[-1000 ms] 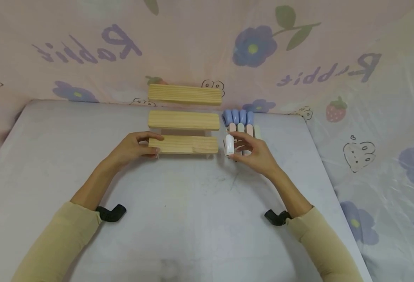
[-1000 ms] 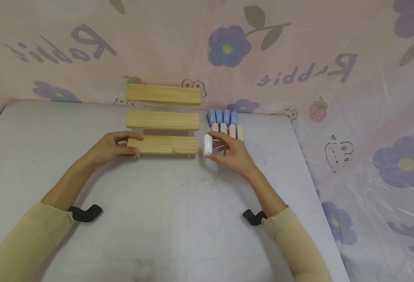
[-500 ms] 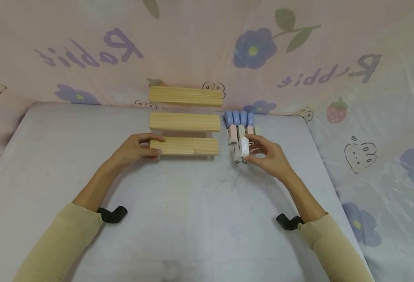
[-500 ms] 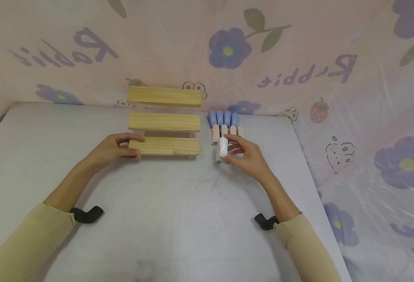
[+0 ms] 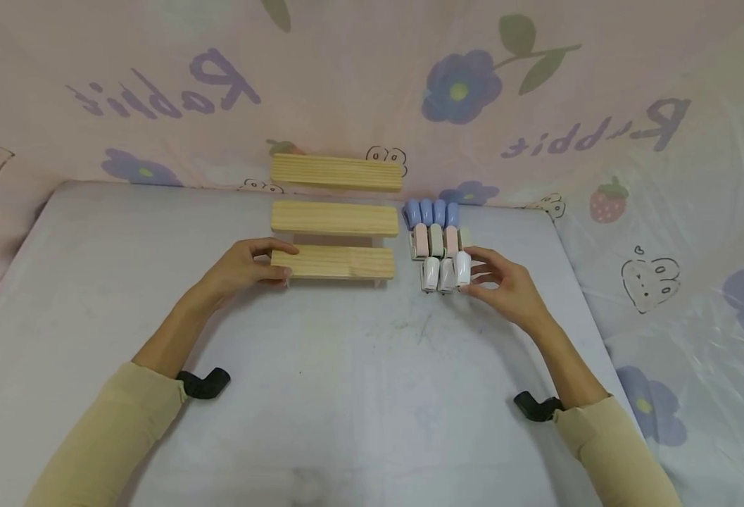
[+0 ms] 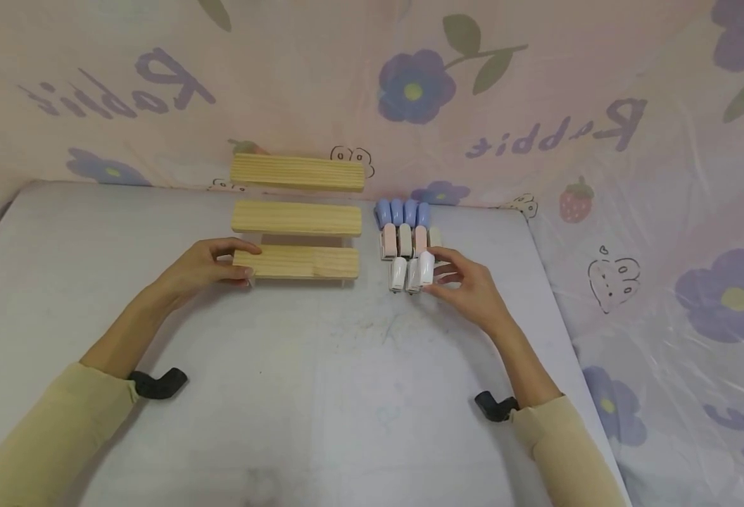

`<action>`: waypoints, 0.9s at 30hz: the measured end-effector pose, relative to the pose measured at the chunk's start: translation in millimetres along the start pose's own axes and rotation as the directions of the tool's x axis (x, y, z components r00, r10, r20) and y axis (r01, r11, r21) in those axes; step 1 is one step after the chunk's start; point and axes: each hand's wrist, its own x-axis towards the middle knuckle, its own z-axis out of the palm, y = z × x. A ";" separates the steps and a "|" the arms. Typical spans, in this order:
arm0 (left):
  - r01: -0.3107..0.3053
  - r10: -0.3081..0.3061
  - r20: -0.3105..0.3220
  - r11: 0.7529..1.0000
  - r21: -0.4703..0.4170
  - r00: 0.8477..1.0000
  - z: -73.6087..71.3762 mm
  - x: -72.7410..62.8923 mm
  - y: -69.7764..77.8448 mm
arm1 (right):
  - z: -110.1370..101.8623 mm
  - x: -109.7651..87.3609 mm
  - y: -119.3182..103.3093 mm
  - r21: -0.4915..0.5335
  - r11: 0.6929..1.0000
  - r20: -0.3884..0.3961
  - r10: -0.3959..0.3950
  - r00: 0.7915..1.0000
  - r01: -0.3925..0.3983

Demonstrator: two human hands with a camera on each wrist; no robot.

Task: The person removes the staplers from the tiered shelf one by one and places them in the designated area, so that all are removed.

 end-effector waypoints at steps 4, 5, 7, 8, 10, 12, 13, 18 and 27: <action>0.002 -0.002 0.005 1.000 0.008 1.000 0.0 1.4 -1.1 | -2.7 -3.8 2.5 -0.027 0.999 0.000 0.026 1.000 -0.026; 0.002 -0.002 0.007 1.000 0.011 1.000 0.1 1.6 -1.4 | -3.3 -4.4 3.6 -0.035 0.999 0.002 0.028 1.000 -0.028; 0.003 -0.003 0.007 1.000 0.009 1.000 0.0 1.7 -1.9 | -4.0 -4.9 6.6 -0.045 0.999 0.007 0.030 1.000 -0.030; 0.004 -0.004 0.005 1.000 0.004 1.000 0.1 1.8 -2.1 | -4.3 -4.7 9.0 -0.049 0.998 0.009 0.032 0.999 -0.032; 0.001 -0.001 0.004 1.000 -0.004 1.000 0.1 1.6 -2.2 | -4.6 -3.6 16.3 -0.053 0.998 0.010 0.037 0.999 -0.036; -0.002 0.002 0.005 1.000 -0.010 1.000 -0.1 1.6 -2.5 | -4.5 -2.0 28.0 -0.049 0.998 0.010 0.045 0.999 -0.044; -0.004 0.004 0.005 1.000 -0.013 1.000 -0.2 1.5 -2.5 | -4.4 -1.1 34.7 -0.050 0.997 0.009 0.051 0.999 -0.051; 0.011 -0.011 0.007 1.000 -0.018 1.000 -0.4 1.0 -2.1 | -3.5 3.1 64.6 -0.032 0.996 0.015 0.084 0.996 -0.084; 0.018 -0.017 0.011 1.000 -0.020 1.000 -1.2 1.0 -2.5 | 0.4 7.7 73.0 -0.052 0.994 0.045 0.101 0.994 -0.099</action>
